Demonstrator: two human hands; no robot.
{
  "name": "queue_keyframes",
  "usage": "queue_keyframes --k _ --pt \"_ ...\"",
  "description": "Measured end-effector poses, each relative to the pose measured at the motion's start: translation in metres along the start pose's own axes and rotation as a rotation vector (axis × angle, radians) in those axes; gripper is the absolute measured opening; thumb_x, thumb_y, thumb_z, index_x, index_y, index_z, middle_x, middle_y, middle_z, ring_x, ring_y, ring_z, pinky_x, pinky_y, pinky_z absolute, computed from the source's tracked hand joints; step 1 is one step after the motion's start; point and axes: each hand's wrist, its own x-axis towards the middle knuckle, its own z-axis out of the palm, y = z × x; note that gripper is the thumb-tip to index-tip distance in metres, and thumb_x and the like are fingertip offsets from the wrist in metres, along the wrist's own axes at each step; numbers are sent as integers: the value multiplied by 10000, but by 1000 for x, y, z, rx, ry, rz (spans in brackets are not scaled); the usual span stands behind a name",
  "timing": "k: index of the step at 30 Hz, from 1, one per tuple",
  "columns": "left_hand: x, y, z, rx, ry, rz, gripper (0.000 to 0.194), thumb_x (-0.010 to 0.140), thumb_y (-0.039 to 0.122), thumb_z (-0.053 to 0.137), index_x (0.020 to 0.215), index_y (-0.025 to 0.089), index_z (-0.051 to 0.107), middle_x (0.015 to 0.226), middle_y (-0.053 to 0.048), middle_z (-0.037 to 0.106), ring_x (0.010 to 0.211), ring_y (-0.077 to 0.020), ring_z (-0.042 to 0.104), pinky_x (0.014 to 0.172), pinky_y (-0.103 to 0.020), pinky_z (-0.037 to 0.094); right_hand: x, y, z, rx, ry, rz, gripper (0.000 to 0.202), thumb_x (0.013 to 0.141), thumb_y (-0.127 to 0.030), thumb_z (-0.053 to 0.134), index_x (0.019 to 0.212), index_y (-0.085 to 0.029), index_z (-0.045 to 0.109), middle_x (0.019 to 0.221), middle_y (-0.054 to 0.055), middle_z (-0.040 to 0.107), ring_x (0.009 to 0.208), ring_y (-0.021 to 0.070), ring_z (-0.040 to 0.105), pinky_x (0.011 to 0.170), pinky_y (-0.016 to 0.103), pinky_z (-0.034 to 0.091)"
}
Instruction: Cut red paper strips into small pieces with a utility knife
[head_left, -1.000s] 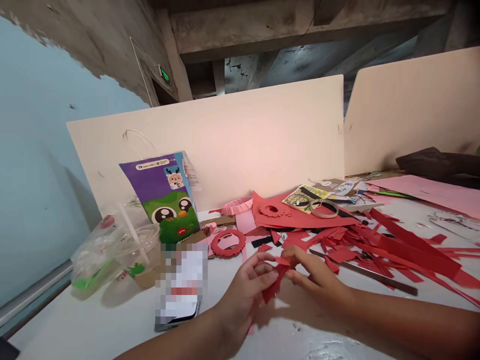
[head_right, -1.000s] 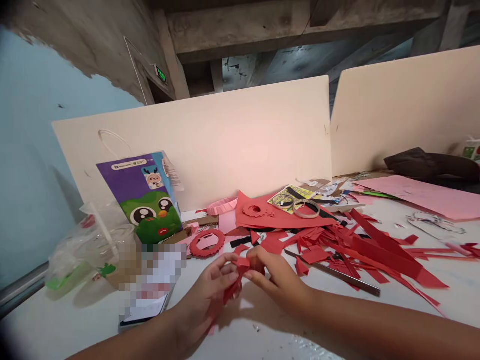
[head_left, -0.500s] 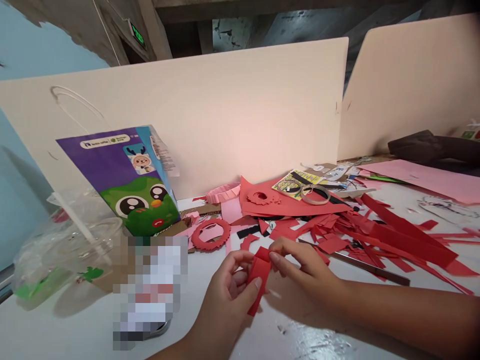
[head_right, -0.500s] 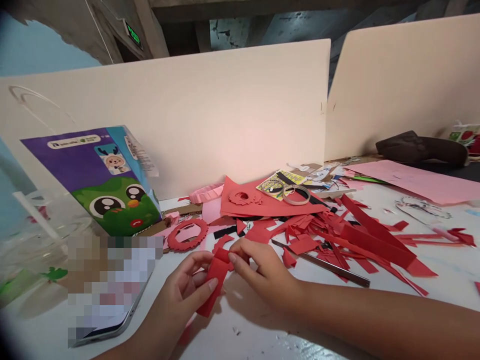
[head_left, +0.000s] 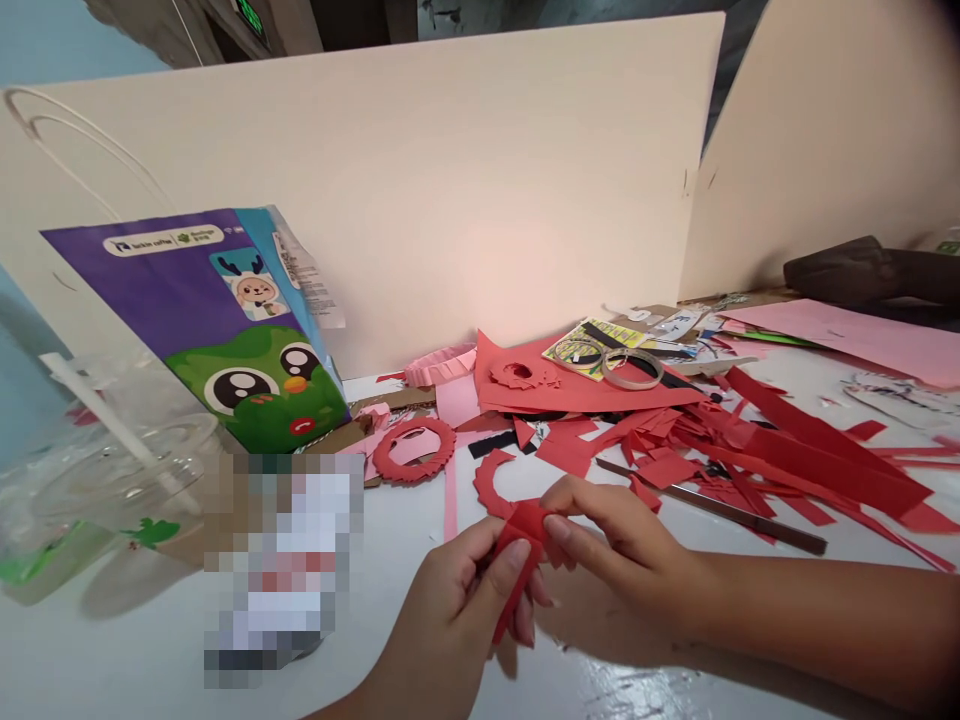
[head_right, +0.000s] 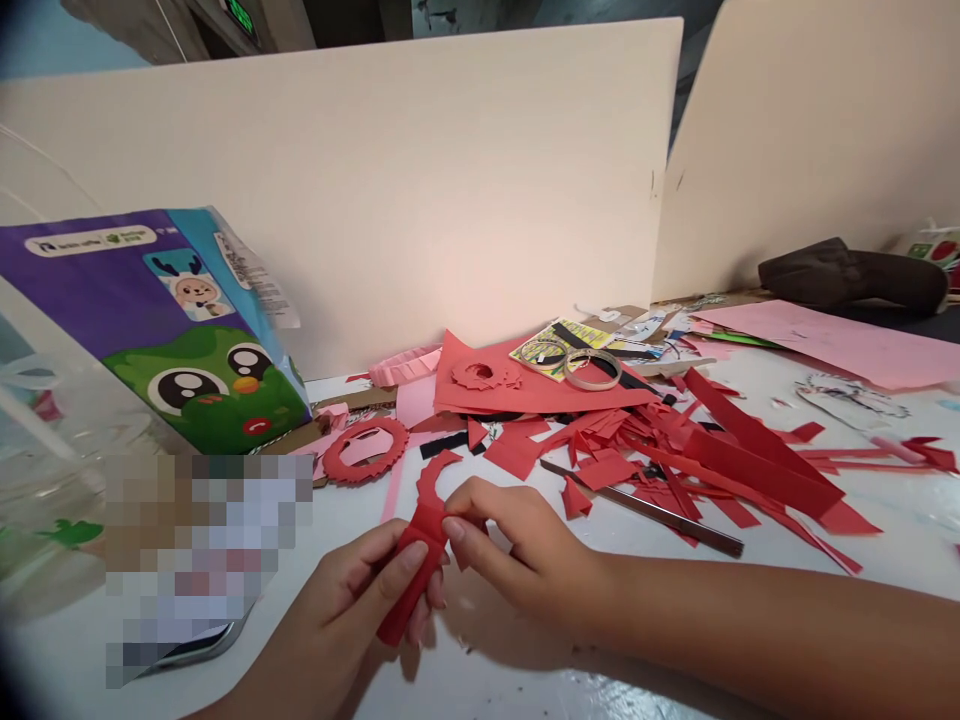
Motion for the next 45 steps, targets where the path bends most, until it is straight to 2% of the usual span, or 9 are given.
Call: queue_keyframes --k 8,16,20,23,26,30,35,41,45 --pt "2 1 1 18 15 -19 364 928 483 559 713 192 602 572 17 552 512 -128 477 505 -232 389 -2 -5 4 42 20 72 325 1014 -434 432 792 -218 530 649 -18 581 586 124 561 558 231 454" --pt "1 -1 -1 63 60 43 399 944 492 544 678 197 586 574 20 556 487 -109 442 499 -214 378 0 -2 3 -23 10 -6 281 1004 -381 423 804 -215 528 664 -17 583 590 122 551 571 232 452" --pt "4 4 -1 -3 64 63 300 915 512 588 824 227 593 579 38 587 481 -126 500 462 -206 412 -3 -2 5 -97 -18 -27 249 999 -375 398 867 -212 532 714 8 643 623 136 595 607 250 480" --pt "4 9 0 -75 84 62 255 881 490 649 881 237 616 685 20 665 613 -149 605 568 -222 494 -2 -6 4 -187 -36 -12 241 995 -368 388 929 -204 552 791 33 690 690 147 632 649 261 502" --pt "2 11 0 -92 143 48 238 817 445 736 823 218 666 744 16 681 703 -143 612 651 -216 501 3 -15 -13 -338 -47 44 180 955 -316 459 905 -203 589 813 38 705 698 157 628 630 263 493" --pt "5 11 -1 -118 226 -1 269 719 431 809 767 198 683 728 17 649 652 -146 575 638 -273 526 2 -21 -67 -579 -53 166 160 909 -234 510 854 -219 659 765 29 716 649 167 636 565 254 467" --pt "9 14 2 -95 236 11 214 712 367 786 782 207 662 682 31 622 635 -137 560 609 -239 483 -40 -3 -124 -868 -2 268 156 818 -256 572 879 -244 715 790 69 752 644 238 674 534 310 483" --pt "-1 10 9 -21 108 -27 173 757 280 727 710 218 573 703 30 602 608 -130 510 519 -199 383 -85 27 -121 -1018 -21 306 480 772 -140 520 1234 -200 641 1061 150 749 871 326 728 663 415 571" --pt "-3 4 3 472 41 150 137 862 186 599 970 259 641 874 -7 653 789 -187 603 687 -267 465 -92 30 -118 -1055 9 316 528 816 -80 454 1319 -176 580 1096 201 717 928 337 715 718 441 563"
